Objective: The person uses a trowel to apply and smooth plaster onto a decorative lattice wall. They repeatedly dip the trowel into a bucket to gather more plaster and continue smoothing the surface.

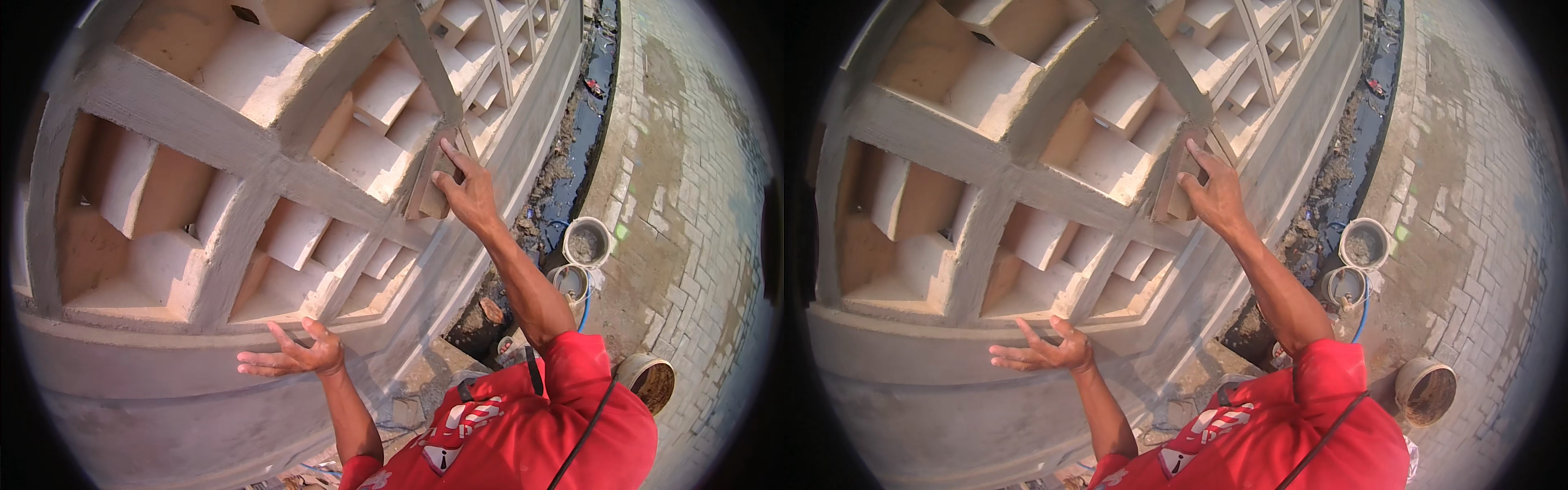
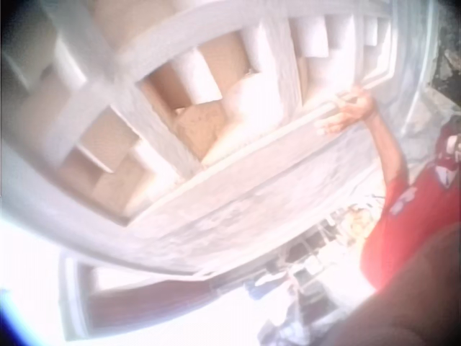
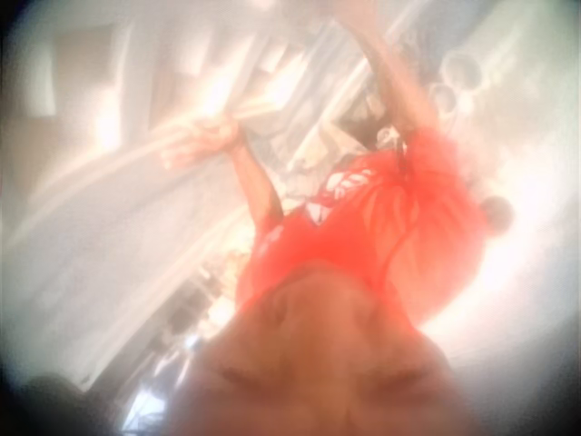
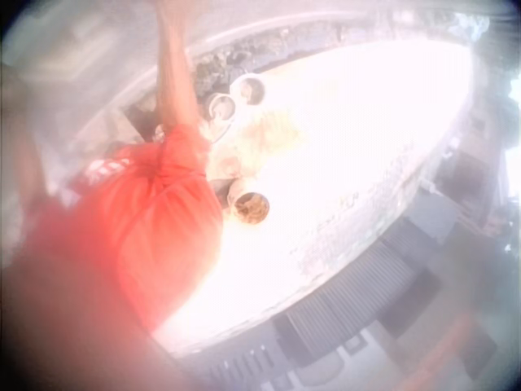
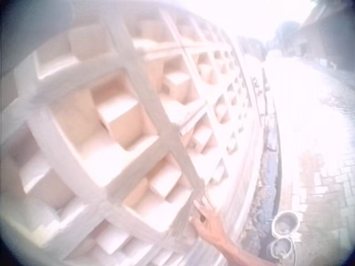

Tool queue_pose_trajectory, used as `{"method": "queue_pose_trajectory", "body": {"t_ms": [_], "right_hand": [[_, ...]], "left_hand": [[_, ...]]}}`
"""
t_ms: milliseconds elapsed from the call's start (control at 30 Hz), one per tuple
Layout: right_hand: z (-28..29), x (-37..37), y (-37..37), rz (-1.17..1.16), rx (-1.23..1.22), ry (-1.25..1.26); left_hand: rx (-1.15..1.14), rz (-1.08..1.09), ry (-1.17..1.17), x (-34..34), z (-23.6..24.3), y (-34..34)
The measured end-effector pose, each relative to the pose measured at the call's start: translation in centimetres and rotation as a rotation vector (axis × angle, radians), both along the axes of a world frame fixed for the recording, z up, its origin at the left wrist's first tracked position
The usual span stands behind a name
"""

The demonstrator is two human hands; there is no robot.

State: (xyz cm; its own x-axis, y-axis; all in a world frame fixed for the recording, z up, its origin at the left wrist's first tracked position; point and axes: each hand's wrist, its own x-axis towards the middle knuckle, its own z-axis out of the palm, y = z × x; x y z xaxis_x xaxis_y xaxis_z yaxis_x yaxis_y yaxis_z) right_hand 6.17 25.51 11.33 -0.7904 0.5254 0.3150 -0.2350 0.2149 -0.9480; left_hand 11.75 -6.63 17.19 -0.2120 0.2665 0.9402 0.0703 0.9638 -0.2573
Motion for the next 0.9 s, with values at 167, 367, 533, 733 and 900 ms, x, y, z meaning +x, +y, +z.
{"method": "queue_pose_trajectory", "body": {"t_ms": [167,367,533,733,900], "right_hand": [[-1.6,5.6,-6.1,0.216,0.132,-0.047],[-1.2,1.8,1.3,-0.037,-0.161,0.038],[0.7,-1.4,3.4,0.032,-0.187,-0.042],[-1.4,4.3,-5.9,0.198,-0.092,-0.037],[0.1,2.2,0.2,0.018,-0.231,0.004]], "left_hand": [[-0.021,0.005,0.008,0.1,-0.2,-0.4],[-0.029,0.012,0.002,0.1,0.0,-0.5],[-0.03,0.018,0.004,0.0,0.0,-0.3],[-0.025,0.016,0.001,-0.1,-0.1,-0.3],[-0.025,0.022,-0.003,0.1,0.0,-0.5]]}}
